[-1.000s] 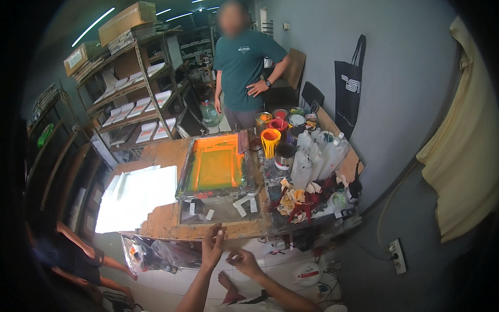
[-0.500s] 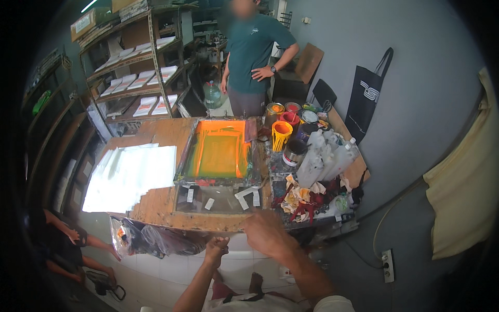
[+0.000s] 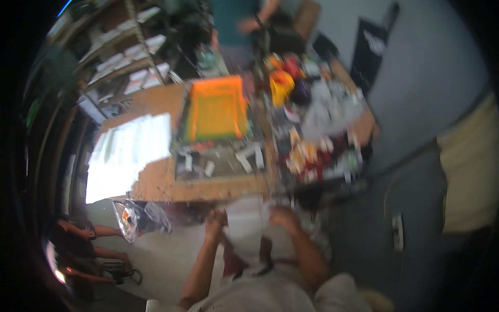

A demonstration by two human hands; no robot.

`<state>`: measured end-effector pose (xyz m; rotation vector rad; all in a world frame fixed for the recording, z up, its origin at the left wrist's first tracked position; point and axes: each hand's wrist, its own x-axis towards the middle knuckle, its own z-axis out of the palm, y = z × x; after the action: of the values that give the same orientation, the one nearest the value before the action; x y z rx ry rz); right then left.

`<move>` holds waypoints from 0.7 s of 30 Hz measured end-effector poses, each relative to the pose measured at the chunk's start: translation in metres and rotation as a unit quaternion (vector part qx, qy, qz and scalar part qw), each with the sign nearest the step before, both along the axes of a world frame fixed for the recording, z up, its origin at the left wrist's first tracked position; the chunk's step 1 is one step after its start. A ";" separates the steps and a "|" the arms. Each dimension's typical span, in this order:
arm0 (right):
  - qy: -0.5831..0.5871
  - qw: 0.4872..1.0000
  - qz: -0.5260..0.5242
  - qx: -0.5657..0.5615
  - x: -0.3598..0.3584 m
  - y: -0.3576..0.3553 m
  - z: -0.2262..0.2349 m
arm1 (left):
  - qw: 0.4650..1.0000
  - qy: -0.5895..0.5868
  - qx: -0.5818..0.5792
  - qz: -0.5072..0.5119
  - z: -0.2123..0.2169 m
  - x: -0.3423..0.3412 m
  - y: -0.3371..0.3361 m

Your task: The person performs screen printing on white bags by placing a bag on the base, lowering a screen, and using a squeegee to spread orange ink across the stencil.

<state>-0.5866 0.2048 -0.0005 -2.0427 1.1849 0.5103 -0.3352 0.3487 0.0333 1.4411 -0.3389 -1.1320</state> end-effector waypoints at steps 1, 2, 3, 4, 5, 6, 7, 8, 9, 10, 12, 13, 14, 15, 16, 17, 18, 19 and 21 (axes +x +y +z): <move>0.003 1.000 -0.027 -0.008 -0.026 0.001 -0.002 | 1.000 -0.001 0.011 -0.022 -0.005 0.004 0.007; 0.002 0.999 -0.023 -0.047 -0.050 0.003 -0.001 | 1.000 0.013 -0.015 -0.020 -0.010 0.004 0.017; -0.023 0.987 -0.154 0.028 -0.072 0.005 0.001 | 0.999 0.014 -0.008 -0.046 -0.015 0.007 0.025; -0.062 0.970 -0.226 0.070 -0.086 0.007 0.003 | 0.998 0.013 0.028 -0.062 -0.019 0.007 0.035; -0.063 0.948 -0.297 0.093 -0.097 0.007 0.004 | 0.996 0.008 0.044 -0.074 -0.025 0.007 0.042; -0.099 0.932 -0.327 0.118 -0.103 0.008 0.002 | 0.991 -0.003 0.077 -0.105 -0.031 0.007 0.049; -0.122 0.918 -0.353 0.133 -0.110 0.007 -0.001 | 0.985 -0.014 0.107 -0.134 -0.037 0.006 0.057; -0.166 0.902 -0.372 0.139 -0.116 0.006 -0.007 | 0.975 -0.035 0.153 -0.156 -0.043 0.005 0.065; -0.158 0.897 -0.388 0.139 -0.122 0.005 -0.016 | 0.972 -0.025 0.161 -0.168 -0.049 0.003 0.072; -0.170 0.892 -0.399 0.132 -0.128 0.004 -0.026 | 0.966 -0.025 0.188 -0.176 -0.055 0.001 0.081; -0.211 0.882 -0.417 0.059 -0.145 0.003 -0.052 | 0.956 -0.029 0.228 -0.185 -0.066 -0.002 0.096; -0.240 0.874 -0.422 -0.009 -0.154 0.006 -0.066 | 0.953 -0.033 0.239 -0.183 -0.071 -0.004 0.102; -0.246 0.868 -0.426 -0.067 -0.157 0.003 -0.082 | 0.951 -0.035 0.244 -0.187 -0.074 -0.005 0.107; -0.243 0.862 -0.430 -0.116 -0.159 0.003 -0.097 | 0.946 -0.045 0.256 -0.193 -0.077 -0.008 0.109; -0.194 0.862 -0.444 -0.152 -0.152 0.000 -0.113 | 0.946 -0.052 0.255 -0.191 -0.077 -0.011 0.111; -0.157 0.881 -0.409 -0.175 -0.141 -0.003 -0.128 | 0.943 -0.041 0.269 -0.192 -0.076 -0.012 0.109; -0.114 0.895 -0.402 -0.156 -0.126 0.001 -0.142 | 0.934 -0.065 0.280 -0.210 -0.075 -0.018 0.106; -0.087 0.906 -0.374 -0.175 -0.116 0.001 -0.153 | 0.917 -0.088 0.310 -0.235 -0.073 -0.021 0.098; -0.085 0.889 -0.432 -0.130 -0.106 0.003 -0.169 | 0.937 -0.049 0.254 -0.234 -0.064 -0.031 0.086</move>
<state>-0.6929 0.2076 -0.1693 -1.4792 1.9401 -0.2729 -0.3657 0.4343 -0.0311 1.9379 -0.5028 -1.6185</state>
